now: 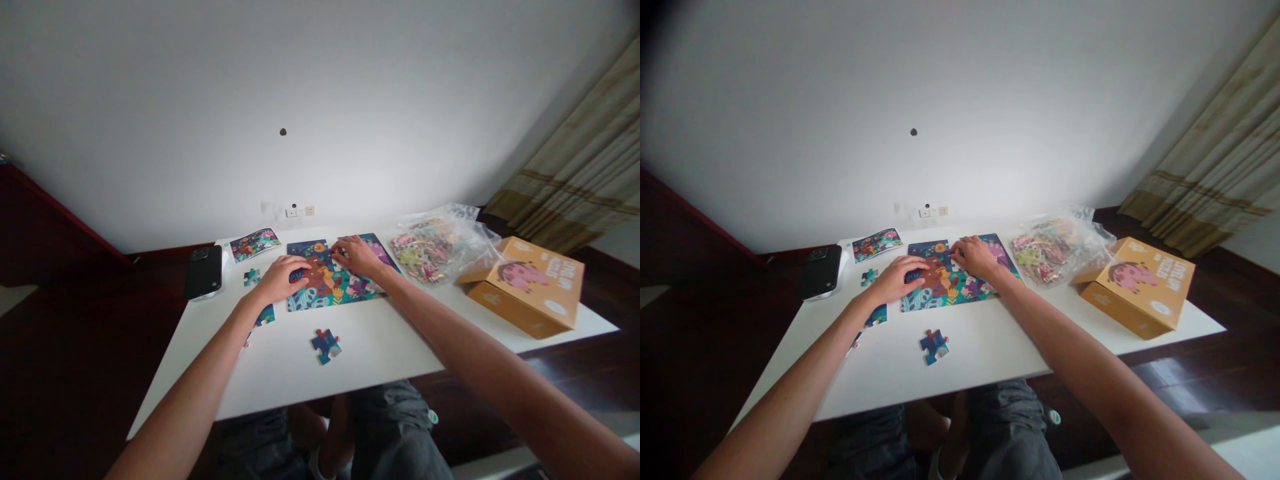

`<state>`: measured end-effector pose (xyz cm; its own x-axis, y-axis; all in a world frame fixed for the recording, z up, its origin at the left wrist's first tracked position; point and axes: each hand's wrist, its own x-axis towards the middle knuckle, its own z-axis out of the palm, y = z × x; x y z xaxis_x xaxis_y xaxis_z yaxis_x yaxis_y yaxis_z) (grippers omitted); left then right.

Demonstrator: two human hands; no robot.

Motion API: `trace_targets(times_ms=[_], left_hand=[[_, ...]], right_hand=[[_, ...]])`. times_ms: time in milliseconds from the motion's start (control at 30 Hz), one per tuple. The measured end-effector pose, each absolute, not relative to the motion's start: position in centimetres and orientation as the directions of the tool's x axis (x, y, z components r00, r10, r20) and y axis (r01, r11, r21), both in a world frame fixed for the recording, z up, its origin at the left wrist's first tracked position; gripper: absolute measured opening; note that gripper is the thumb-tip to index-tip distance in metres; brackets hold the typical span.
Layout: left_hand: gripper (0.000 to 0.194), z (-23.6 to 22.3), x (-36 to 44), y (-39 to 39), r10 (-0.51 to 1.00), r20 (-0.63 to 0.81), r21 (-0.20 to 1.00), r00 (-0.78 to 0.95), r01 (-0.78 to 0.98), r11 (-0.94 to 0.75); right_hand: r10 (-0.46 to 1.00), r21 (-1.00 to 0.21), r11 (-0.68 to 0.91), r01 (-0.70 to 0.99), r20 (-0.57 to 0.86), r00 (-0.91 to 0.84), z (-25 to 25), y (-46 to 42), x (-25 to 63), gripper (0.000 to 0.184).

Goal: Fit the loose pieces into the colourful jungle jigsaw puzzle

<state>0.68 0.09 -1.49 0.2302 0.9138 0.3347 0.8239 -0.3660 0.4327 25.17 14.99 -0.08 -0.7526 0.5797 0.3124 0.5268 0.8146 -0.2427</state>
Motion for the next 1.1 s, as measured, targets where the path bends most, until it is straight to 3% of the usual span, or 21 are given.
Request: trace_targets(times_ms=[133,267,633,933,1100], left_hand=[[0.029,-1.6,0.5,0.2,0.914,0.328,0.425,0.24,0.826,-0.37],[0.028,-1.6,0.5,0.2,0.911,0.331,0.427,0.248,0.821,-0.379],[0.029,-1.1,0.6,0.0,0.916,0.316,0.425,0.249,0.826,-0.371],[0.029,-1.1,0.7,-0.1,0.919,0.312,0.418,0.24,0.834,-0.36],[0.031,-1.0,0.6,-0.1,0.92,0.31,0.42,0.241,0.833,-0.36]], right_hand=[[0.647,-0.289,0.76,0.582,0.414,-0.64,0.2,16.9,26.8,0.032],[0.711,-0.297,0.694,0.655,0.419,-0.564,0.5,18.6,28.5,0.031],[0.584,-0.327,0.804,0.497,0.281,-0.762,-0.2,18.5,28.1,0.032],[0.598,-0.383,0.779,0.496,0.216,-0.772,0.7,17.1,27.4,0.025],[0.647,-0.417,0.739,0.529,0.223,-0.729,0.7,16.7,27.2,0.046]])
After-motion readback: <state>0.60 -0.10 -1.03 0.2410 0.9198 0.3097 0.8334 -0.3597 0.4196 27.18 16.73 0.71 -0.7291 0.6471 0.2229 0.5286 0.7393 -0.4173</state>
